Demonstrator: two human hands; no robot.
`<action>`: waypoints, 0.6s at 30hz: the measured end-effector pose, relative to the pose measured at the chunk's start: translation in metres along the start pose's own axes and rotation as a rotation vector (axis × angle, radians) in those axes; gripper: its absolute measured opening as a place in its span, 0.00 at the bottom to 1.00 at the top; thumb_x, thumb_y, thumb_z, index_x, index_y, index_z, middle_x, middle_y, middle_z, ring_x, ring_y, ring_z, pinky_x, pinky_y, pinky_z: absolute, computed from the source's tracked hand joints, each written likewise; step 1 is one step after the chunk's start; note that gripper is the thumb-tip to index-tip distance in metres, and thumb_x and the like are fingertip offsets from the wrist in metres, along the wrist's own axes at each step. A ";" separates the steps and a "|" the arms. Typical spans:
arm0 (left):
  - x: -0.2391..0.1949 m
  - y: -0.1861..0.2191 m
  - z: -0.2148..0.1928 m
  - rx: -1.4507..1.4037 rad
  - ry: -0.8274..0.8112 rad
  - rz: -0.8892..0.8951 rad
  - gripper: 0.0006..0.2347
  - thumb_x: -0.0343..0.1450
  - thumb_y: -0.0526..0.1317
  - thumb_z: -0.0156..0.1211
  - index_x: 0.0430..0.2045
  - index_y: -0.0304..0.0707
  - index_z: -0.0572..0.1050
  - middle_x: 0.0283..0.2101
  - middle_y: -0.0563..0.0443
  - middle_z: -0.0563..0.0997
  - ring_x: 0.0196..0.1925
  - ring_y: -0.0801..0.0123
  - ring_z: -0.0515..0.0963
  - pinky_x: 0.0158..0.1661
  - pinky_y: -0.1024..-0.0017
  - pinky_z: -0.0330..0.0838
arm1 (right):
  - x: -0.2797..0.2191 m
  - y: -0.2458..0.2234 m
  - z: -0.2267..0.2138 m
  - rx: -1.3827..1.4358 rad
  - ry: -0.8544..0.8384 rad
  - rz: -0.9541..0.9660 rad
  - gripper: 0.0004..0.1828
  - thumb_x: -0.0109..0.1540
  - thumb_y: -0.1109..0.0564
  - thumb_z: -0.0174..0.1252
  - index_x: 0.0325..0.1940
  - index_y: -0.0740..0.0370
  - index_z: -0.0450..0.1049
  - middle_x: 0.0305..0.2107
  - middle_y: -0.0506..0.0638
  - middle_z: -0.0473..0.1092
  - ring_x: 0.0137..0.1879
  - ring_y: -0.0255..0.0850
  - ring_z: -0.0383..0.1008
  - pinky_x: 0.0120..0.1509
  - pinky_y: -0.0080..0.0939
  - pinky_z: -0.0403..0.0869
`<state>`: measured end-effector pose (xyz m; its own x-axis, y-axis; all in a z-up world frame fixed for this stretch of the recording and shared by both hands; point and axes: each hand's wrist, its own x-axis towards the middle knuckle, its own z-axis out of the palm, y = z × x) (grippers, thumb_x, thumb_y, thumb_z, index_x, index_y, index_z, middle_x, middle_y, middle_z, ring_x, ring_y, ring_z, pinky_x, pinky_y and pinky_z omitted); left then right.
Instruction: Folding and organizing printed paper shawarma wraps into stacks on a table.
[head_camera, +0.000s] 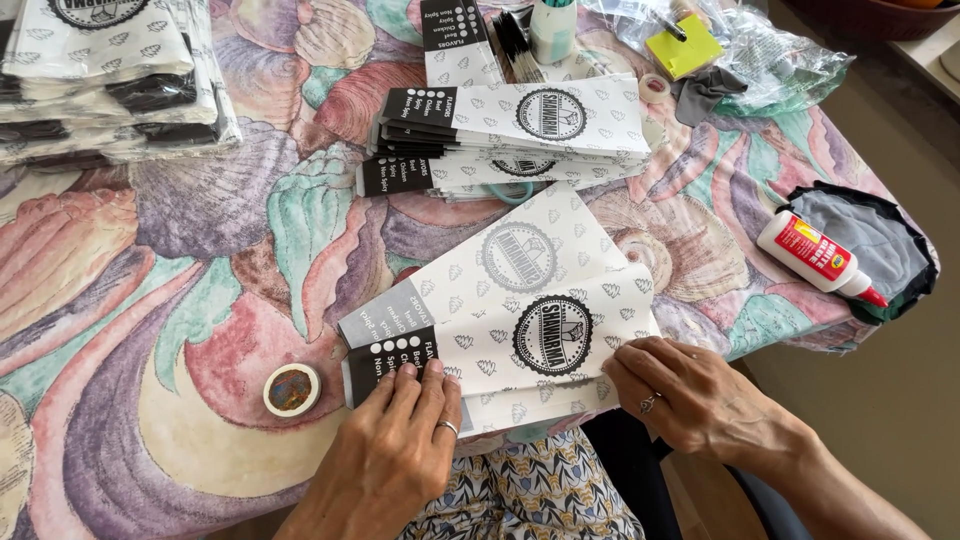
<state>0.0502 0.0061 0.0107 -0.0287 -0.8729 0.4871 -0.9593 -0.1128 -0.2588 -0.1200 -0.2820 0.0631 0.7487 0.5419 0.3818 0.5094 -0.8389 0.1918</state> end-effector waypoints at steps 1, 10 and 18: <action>-0.001 0.001 0.000 0.028 -0.022 0.022 0.13 0.71 0.27 0.51 0.47 0.20 0.76 0.50 0.23 0.80 0.45 0.39 0.82 0.46 0.53 0.80 | 0.001 0.001 0.001 -0.012 0.012 0.002 0.08 0.66 0.65 0.56 0.46 0.75 0.70 0.38 0.63 0.72 0.39 0.51 0.75 0.42 0.47 0.80; 0.015 0.005 -0.012 -0.024 -0.008 -0.045 0.11 0.69 0.25 0.60 0.44 0.17 0.77 0.42 0.29 0.82 0.45 0.53 0.80 0.43 0.65 0.76 | -0.014 0.008 -0.017 0.207 -0.083 0.220 0.14 0.67 0.61 0.49 0.55 0.69 0.71 0.44 0.58 0.72 0.46 0.53 0.75 0.45 0.49 0.78; 0.016 0.010 -0.006 -0.074 0.012 -0.144 0.11 0.67 0.28 0.61 0.43 0.28 0.80 0.42 0.25 0.82 0.34 0.59 0.79 0.29 0.70 0.71 | -0.026 0.014 -0.015 0.218 -0.145 0.178 0.21 0.66 0.60 0.50 0.64 0.64 0.68 0.48 0.57 0.74 0.51 0.52 0.76 0.54 0.51 0.78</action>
<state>0.0384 -0.0056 0.0210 0.1077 -0.8442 0.5251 -0.9718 -0.2010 -0.1237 -0.1382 -0.3087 0.0698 0.8791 0.4021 0.2558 0.4318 -0.8992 -0.0707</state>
